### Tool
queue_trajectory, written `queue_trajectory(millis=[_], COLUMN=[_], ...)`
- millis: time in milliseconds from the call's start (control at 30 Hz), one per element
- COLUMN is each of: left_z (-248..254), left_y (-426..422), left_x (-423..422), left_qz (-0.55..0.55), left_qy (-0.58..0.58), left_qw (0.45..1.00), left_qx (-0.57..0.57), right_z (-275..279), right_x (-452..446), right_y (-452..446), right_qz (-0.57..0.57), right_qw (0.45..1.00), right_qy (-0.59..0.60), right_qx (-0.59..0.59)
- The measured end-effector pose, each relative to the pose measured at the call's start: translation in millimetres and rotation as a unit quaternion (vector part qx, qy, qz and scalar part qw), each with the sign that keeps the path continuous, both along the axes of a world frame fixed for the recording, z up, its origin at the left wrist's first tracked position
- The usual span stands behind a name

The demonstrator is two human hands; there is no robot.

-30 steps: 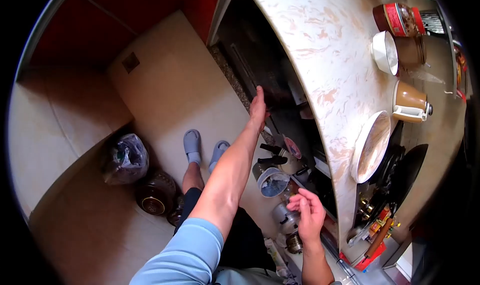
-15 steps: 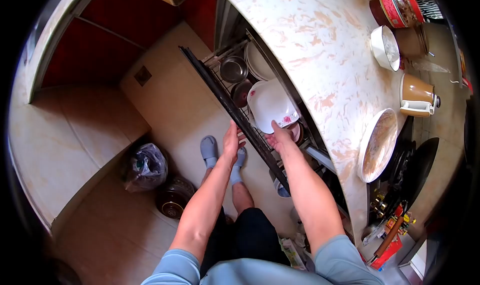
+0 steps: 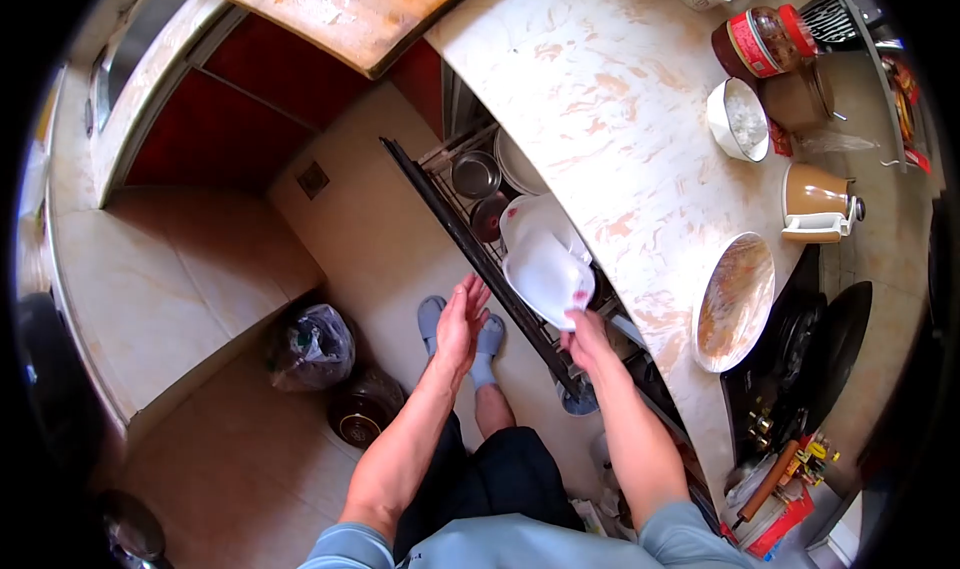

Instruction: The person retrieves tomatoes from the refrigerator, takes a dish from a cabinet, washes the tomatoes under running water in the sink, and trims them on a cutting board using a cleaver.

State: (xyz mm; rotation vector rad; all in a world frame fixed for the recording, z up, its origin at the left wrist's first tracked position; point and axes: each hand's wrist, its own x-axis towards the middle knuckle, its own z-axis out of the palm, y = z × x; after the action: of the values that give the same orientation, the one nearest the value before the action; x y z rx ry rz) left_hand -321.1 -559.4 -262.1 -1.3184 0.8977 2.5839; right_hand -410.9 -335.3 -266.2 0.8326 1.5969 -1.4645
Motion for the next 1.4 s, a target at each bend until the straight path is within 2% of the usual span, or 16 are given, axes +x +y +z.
queue_trajectory(millis=[167,367,467,567,600,633,667,733,867,933,967,1000,1067,1133,1333,1400], left_z=[-4,-14,-8,-36,-52,-59,-115,-40,66,78,46,15,24,38,68,162], left_y=[2,31,27,23,10,-17,-25,-76,-173,-205,-227,-249,-269,-288,-345,-375], left_x=[-16,-60,-80,-43,-18,27,73,107,114,107,115,123,90,51,-72,-104], left_qz=[0.029,-0.007,-0.15,-0.159,-0.121,0.036,0.09,0.169,0.306,0.293,0.149,-0.013,-0.021,-0.094,-0.129,-0.169], left_qy=[-0.001,0.042,0.071,0.017,-0.011,0.076,0.043,0.026,0.042,-0.022,-0.153,-0.264,-0.253,-0.218,-0.082,-0.057], left_qw=[0.997,0.995,0.986,0.964,0.981,0.99,0.985,0.984,0.939,0.92,0.926,0.9,0.95,0.95,0.918,0.892], left_qx=[0.064,0.092,-0.024,-0.211,-0.151,0.111,0.143,0.048,-0.151,-0.26,-0.312,-0.346,-0.183,-0.204,-0.366,-0.416], right_z=[112,196,218,267,269,270,271,289,364,331,340,341,331,320,255,249], right_x=[51,105,93,61,49,37,28,7,-20,-28,-35,-47,-76,-109,-203,-228], right_y=[37,41,14,-29,-44,-59,-76,-137,-289,-344,-362,-378,-387,-389,-375,-380], right_qz=[-0.074,0.196,0.284,0.355,0.362,0.393,0.42,0.446,0.506,0.587,0.583,0.526,0.403,0.265,0.026,0.04], right_qw=[0.993,0.973,0.937,0.919,0.917,0.886,0.849,0.852,0.765,0.6,0.577,0.652,0.785,0.922,0.954,0.957], right_qy=[-0.077,0.119,0.205,0.158,0.152,0.235,0.313,0.275,0.393,0.541,0.567,0.542,0.468,0.282,0.3,0.281], right_qx=[-0.054,-0.011,0.01,0.064,0.072,0.071,0.07,0.013,-0.058,0.053,0.08,0.071,0.055,-0.026,-0.015,0.056])
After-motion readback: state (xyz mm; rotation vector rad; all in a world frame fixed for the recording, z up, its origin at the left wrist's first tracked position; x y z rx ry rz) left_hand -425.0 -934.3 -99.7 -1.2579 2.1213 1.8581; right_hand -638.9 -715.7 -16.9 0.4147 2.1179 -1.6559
